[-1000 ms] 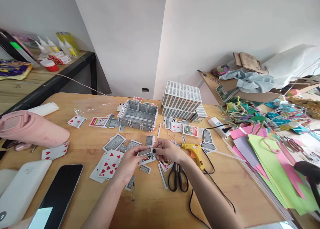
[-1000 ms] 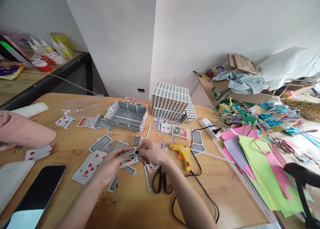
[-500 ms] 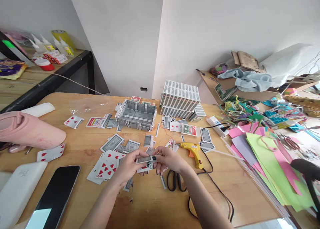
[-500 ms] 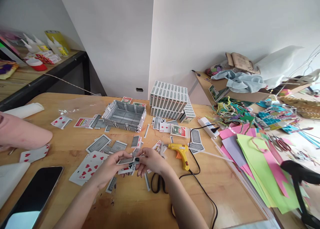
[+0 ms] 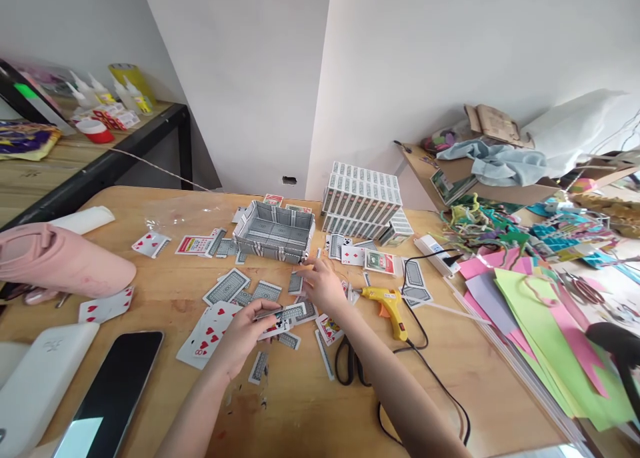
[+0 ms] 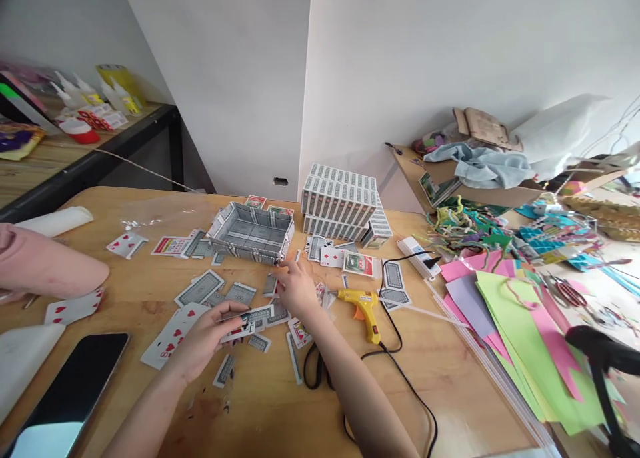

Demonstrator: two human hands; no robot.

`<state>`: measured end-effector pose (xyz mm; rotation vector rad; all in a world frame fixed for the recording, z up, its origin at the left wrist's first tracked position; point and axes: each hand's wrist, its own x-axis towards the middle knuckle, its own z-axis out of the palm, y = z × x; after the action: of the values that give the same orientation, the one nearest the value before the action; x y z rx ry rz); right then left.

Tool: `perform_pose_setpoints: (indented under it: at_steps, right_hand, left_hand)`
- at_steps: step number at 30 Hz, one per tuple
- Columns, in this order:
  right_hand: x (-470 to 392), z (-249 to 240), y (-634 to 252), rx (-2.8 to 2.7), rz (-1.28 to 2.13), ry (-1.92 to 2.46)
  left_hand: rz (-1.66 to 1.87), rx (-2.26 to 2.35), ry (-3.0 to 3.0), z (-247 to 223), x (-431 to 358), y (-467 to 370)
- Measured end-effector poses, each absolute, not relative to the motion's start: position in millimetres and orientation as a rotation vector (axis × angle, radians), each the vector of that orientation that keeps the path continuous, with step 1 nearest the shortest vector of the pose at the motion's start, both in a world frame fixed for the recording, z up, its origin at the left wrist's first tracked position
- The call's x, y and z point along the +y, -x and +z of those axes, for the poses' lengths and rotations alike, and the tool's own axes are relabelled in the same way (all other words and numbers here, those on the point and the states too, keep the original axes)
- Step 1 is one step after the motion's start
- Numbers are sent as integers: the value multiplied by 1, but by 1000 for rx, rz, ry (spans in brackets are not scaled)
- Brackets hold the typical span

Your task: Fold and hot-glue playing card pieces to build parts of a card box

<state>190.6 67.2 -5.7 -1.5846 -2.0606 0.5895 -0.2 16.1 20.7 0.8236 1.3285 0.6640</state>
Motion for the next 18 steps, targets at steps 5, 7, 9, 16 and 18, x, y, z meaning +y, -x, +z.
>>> perform_pose_setpoints:
  at_steps: [5,7,9,16,18]
  right_hand:
    - [55,7,-179,-1943,848,1379]
    - [45,13,-183,-1837,1138,1286]
    - [39,17,-189,-1767,1331,1238]
    - [40,15,-211,-1894,869,1560]
    - [37,16,-212,-1954,768,1581]
  left_hand:
    - [722,1336,-780,21,17,2]
    - [736,1292,-760,21,19,1]
    - [729,1245,-748,23,21,-1]
    - [720,1208,-751,29,23,-6]
    - [754,1203,-729,29,23,-7]
